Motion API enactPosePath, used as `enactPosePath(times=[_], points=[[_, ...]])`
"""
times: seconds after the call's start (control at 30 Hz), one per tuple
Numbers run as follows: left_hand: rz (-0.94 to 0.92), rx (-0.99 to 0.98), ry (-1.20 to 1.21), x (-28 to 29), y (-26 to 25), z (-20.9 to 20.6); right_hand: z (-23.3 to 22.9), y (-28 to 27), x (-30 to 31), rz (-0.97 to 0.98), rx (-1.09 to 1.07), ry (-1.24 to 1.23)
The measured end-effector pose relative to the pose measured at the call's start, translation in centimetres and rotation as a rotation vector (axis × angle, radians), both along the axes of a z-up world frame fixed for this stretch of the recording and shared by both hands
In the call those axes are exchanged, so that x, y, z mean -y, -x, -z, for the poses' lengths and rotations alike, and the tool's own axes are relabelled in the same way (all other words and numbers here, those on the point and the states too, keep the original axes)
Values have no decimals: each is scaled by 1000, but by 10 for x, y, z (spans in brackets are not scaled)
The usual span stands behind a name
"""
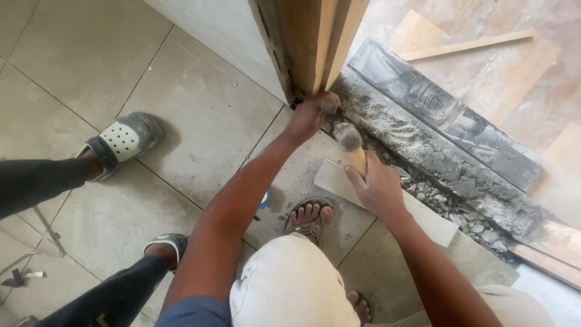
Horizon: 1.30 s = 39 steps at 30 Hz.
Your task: The recorder is installing tiles on a floor near a doorway, using a hammer and chisel to prep the surface.
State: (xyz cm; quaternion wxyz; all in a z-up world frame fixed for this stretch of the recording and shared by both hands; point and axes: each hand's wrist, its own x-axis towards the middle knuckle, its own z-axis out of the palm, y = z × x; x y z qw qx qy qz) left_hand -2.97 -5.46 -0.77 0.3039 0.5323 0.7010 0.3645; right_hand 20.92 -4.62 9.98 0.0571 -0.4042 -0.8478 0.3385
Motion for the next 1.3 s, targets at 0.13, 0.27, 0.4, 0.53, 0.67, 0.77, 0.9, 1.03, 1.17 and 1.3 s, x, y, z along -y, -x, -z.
enactPosePath(times=[0.13,0.27,0.4,0.53,0.67,0.77,0.9,1.03,1.17,1.3], points=[[-20,53,-69,8,-10,-19,-24,-18,18,80,-3,84],[-1,64,-61,5,-13,-22,-27,-19,19,-17,-468,41],[37,1,-68,4,-13,-11,30,-7,9,-129,-587,-276],[50,32,-31,2,-13,-11,7,16,2,-114,-164,-274],[52,-81,-79,6,-15,0,-30,10,16,-13,-69,43],[49,-59,-92,3,-10,-1,-16,0,21,-43,-155,-80],[36,-34,-50,6,-11,-10,92,-17,21,-180,0,-402],[50,-61,35,0,-11,2,27,11,10,-112,67,-185],[54,-59,-22,3,-13,-9,-3,10,24,-92,-53,2],[58,-57,-18,-3,-9,-8,25,-7,50,-63,-194,-251]])
